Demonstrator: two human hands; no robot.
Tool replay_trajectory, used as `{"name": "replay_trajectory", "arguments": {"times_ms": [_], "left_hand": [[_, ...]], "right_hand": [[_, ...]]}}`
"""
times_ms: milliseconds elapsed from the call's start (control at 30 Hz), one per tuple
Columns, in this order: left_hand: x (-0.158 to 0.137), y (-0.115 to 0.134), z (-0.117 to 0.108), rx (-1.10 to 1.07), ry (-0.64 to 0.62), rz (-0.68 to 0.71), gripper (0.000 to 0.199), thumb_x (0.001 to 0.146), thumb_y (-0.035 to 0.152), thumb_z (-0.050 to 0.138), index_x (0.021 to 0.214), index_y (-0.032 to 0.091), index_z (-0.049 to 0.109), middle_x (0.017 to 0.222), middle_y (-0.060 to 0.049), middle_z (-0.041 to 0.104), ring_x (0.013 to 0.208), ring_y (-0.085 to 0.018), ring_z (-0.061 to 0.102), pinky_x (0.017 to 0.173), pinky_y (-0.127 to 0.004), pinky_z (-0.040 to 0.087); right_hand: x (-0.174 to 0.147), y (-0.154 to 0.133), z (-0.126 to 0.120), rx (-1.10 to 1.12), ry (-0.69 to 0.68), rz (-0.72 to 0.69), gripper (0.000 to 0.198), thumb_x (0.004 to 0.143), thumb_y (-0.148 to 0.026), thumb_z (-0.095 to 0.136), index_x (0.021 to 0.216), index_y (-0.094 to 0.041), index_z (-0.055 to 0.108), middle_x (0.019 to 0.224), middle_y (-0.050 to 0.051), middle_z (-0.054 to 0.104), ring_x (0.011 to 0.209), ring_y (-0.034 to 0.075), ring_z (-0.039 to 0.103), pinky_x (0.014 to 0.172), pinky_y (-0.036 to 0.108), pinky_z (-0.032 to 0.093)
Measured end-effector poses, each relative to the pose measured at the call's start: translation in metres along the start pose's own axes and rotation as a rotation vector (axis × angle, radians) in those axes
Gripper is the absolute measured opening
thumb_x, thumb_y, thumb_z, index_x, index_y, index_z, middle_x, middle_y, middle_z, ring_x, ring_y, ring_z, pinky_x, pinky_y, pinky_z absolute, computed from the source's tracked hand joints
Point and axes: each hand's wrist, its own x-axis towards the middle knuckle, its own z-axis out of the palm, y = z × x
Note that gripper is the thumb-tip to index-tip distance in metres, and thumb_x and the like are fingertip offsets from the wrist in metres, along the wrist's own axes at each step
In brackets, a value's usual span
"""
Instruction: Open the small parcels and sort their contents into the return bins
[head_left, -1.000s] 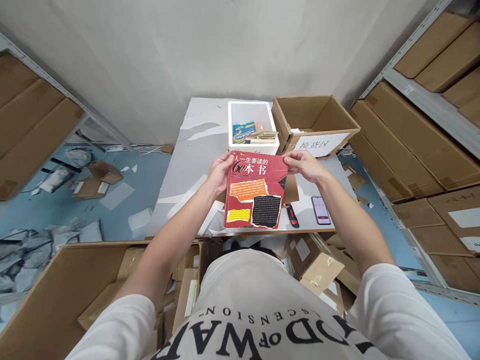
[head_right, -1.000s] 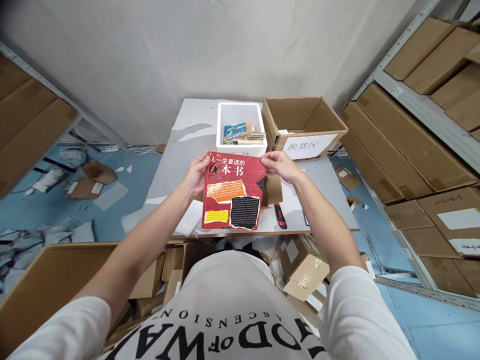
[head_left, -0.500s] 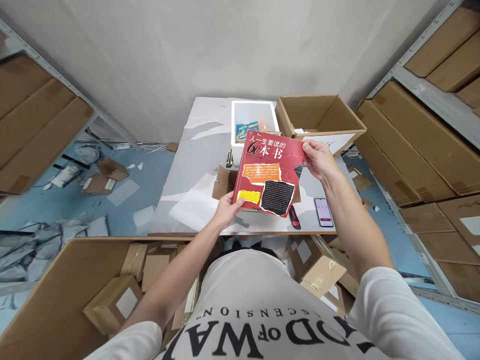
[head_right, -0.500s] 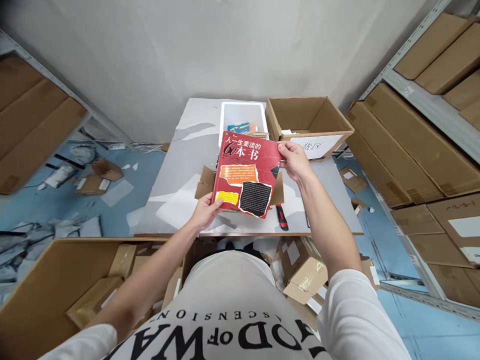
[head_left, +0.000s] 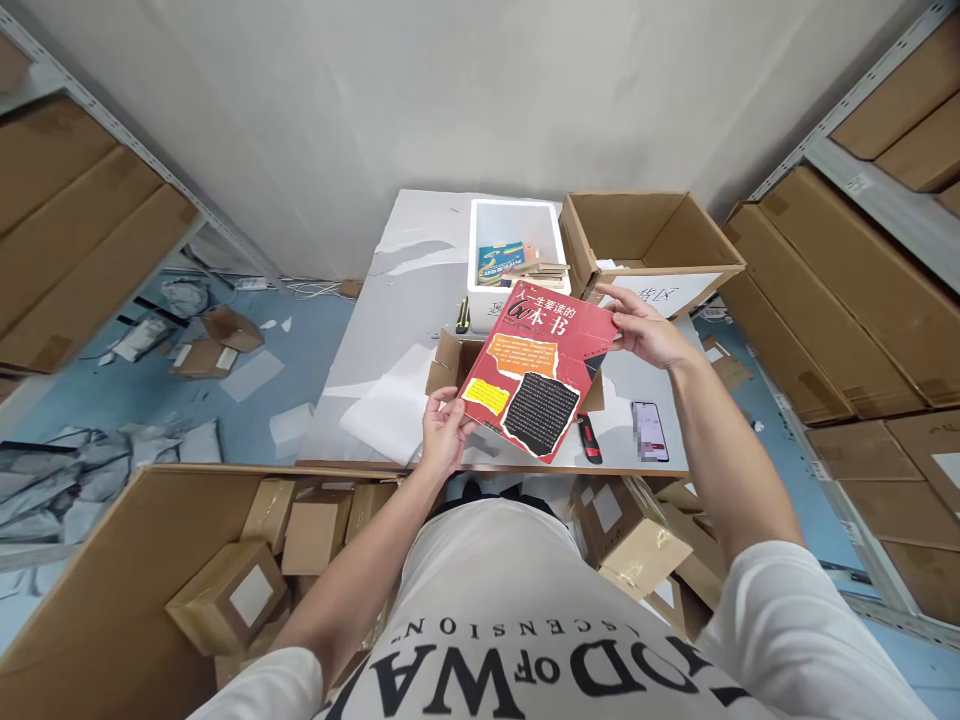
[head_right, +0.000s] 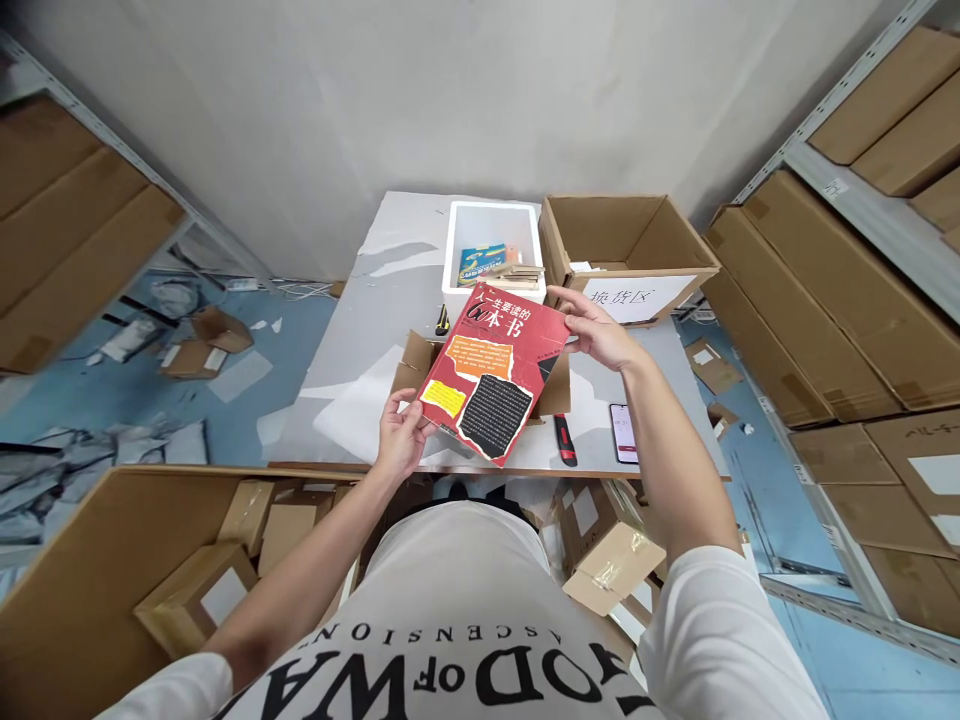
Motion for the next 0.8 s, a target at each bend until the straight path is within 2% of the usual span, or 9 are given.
{"name": "replay_trajectory", "arguments": {"times_ms": [133,233,367,467,567,633,733,800], "left_hand": [[-0.001,0.007,0.003,-0.041,-0.063,-0.09,0.041,0.067,0.036,0.08,0.097,0.025,0.056,0.087,0.002,0.072,0.071,-0.012,0.069,0.063,-0.024,0.057],[0.0,0.007,0.005,-0.097,-0.102,-0.182,0.038,0.069,0.033,0.079,0.099,0.025,0.059,0.089,0.002,0.072,0.069,-0.01,0.068,0.06,-0.021,0.056],[0.006,-0.001,0.006,-0.154,-0.142,-0.288,0.035,0.072,0.029,0.076,0.103,0.025,0.061,0.095,0.0,0.071,0.073,-0.01,0.068,0.064,-0.021,0.056],[0.007,-0.004,0.011,-0.131,-0.181,-0.338,0.033,0.074,0.029,0.074,0.105,0.024,0.063,0.105,-0.003,0.071,0.085,-0.015,0.069,0.075,-0.026,0.057],[0.002,-0.004,0.019,-0.107,-0.297,-0.409,0.038,0.076,0.035,0.072,0.11,0.022,0.064,0.119,-0.009,0.066,0.11,-0.023,0.063,0.091,-0.034,0.052],[-0.003,-0.004,0.022,-0.127,-0.355,-0.423,0.048,0.077,0.054,0.065,0.11,0.02,0.064,0.124,-0.013,0.063,0.122,-0.028,0.055,0.096,-0.039,0.048],[-0.007,-0.007,0.023,-0.096,-0.339,-0.296,0.069,0.066,0.08,0.055,0.098,0.02,0.067,0.117,-0.015,0.066,0.123,-0.031,0.054,0.097,-0.043,0.046],[-0.007,-0.009,0.023,-0.013,-0.293,-0.152,0.063,0.056,0.073,0.07,0.091,0.021,0.066,0.107,-0.012,0.07,0.117,-0.03,0.058,0.098,-0.042,0.046]], "right_hand": [[-0.006,-0.039,-0.01,-0.168,-0.205,0.043,0.03,0.078,-0.03,0.058,0.103,-0.023,0.071,0.101,0.006,0.069,0.082,0.019,0.065,0.066,0.034,0.058],[-0.008,-0.067,-0.009,-0.332,-0.255,-0.102,0.029,0.079,-0.031,0.061,0.106,-0.025,0.071,0.104,0.005,0.068,0.087,0.02,0.064,0.072,0.035,0.057],[-0.001,-0.088,0.004,-0.658,-0.199,-0.387,0.026,0.079,-0.034,0.068,0.104,-0.029,0.071,0.101,0.004,0.065,0.094,0.019,0.06,0.079,0.034,0.053],[0.012,-0.091,0.014,-0.79,-0.11,-0.53,0.021,0.077,-0.036,0.072,0.096,-0.028,0.071,0.098,0.003,0.061,0.098,0.02,0.057,0.081,0.034,0.051],[0.026,-0.09,0.022,-0.683,-0.086,-0.492,0.021,0.078,-0.038,0.071,0.094,-0.025,0.069,0.094,0.002,0.062,0.094,0.02,0.058,0.078,0.033,0.051],[0.033,-0.089,0.026,-0.552,-0.066,-0.411,0.022,0.079,-0.038,0.07,0.093,-0.021,0.068,0.088,0.002,0.064,0.088,0.018,0.06,0.075,0.031,0.051],[0.044,-0.09,0.03,-0.437,-0.041,-0.326,0.021,0.079,-0.037,0.07,0.089,-0.019,0.069,0.083,0.001,0.065,0.081,0.016,0.061,0.07,0.029,0.051],[0.052,-0.089,0.032,-0.406,-0.049,-0.297,0.02,0.077,-0.037,0.072,0.086,-0.019,0.07,0.079,0.0,0.066,0.078,0.016,0.061,0.066,0.029,0.052]]}}
